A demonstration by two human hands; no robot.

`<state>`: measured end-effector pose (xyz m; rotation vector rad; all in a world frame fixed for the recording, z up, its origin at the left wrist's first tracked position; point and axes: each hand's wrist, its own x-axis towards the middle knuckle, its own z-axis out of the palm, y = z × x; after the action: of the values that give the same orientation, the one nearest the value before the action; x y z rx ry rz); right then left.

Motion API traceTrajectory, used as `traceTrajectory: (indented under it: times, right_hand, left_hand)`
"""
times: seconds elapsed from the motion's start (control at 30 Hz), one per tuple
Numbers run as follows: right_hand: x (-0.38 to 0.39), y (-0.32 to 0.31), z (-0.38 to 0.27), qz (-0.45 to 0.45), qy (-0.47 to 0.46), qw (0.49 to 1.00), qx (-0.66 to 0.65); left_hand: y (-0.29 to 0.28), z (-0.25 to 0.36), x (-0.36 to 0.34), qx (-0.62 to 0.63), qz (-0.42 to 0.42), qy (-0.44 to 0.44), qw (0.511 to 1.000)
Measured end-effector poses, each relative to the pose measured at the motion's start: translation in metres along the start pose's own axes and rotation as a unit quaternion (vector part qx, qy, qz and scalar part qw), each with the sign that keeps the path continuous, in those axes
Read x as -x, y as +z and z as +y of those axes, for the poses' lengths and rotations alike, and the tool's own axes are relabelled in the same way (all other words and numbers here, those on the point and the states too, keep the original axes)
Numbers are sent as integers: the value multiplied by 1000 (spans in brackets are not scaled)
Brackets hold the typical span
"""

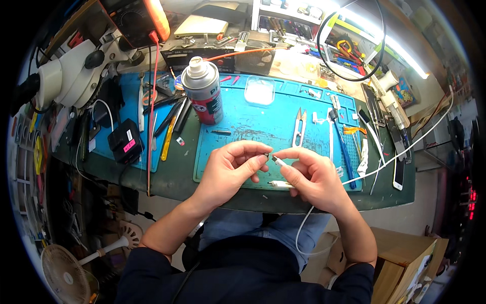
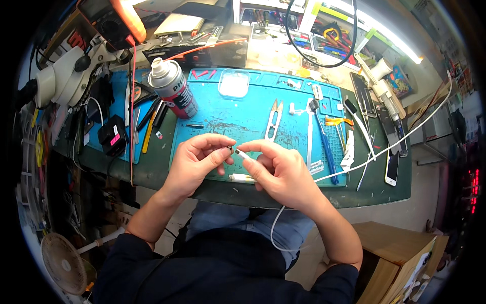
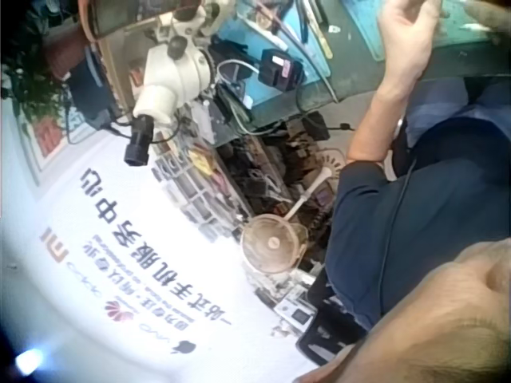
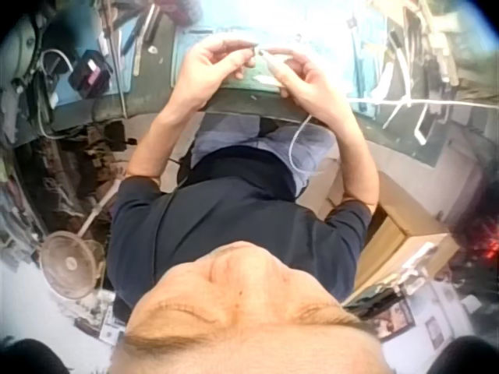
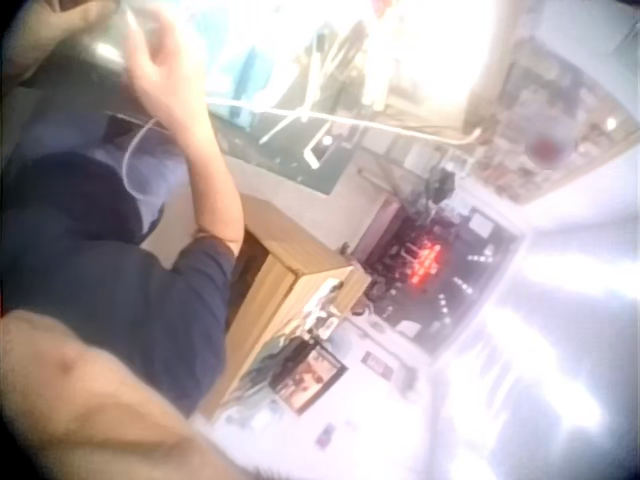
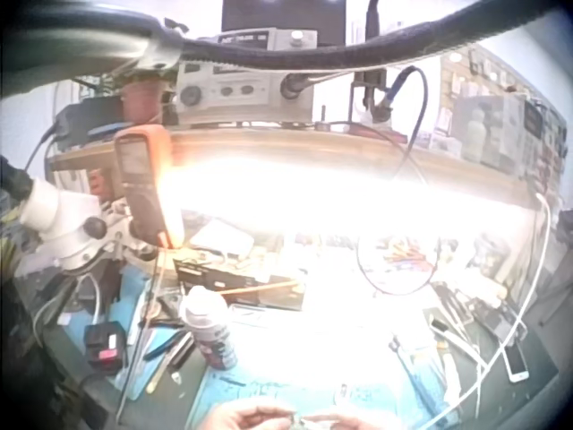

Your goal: The person applies cleaning spray to a toothbrush, brushes a small electronic component, then uses tweezers to handle and connect a small part to a white wire at a workbench.

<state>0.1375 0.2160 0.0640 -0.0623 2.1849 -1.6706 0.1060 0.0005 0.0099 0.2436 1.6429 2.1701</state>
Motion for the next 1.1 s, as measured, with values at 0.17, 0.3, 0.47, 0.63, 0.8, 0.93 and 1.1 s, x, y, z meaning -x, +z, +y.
traceTrajectory:
  times: [0.17,0.3,0.47,0.63,0.8,0.93,1.1]
  right_hand:
    - [-5,8,13,89,-209,956,188]
    - [-4,10,11,110,-214,952,191]
    - [-4,12,14,111,-198,959,172]
    - [-3,15,13,132,-163,969,129]
    - [-2,13,8,144,-129,978,76]
    - [-4,14,5,170,-141,971,91]
    - [-3,17,7,193,-177,958,112]
  left_hand:
    - [1,-1,-1,17,-9,8,1000]
    - [-1,-4,-1,18,-8,20,1000]
    - [-4,-4,1,30,-14,20,999]
    - [0,-1,2,32,-7,9,999]
    - [-3,2,4,88,-84,-1,993]
    - [-12,1,3,168,-153,-53,972]
    - [-15,1,0,197,-187,-93,958]
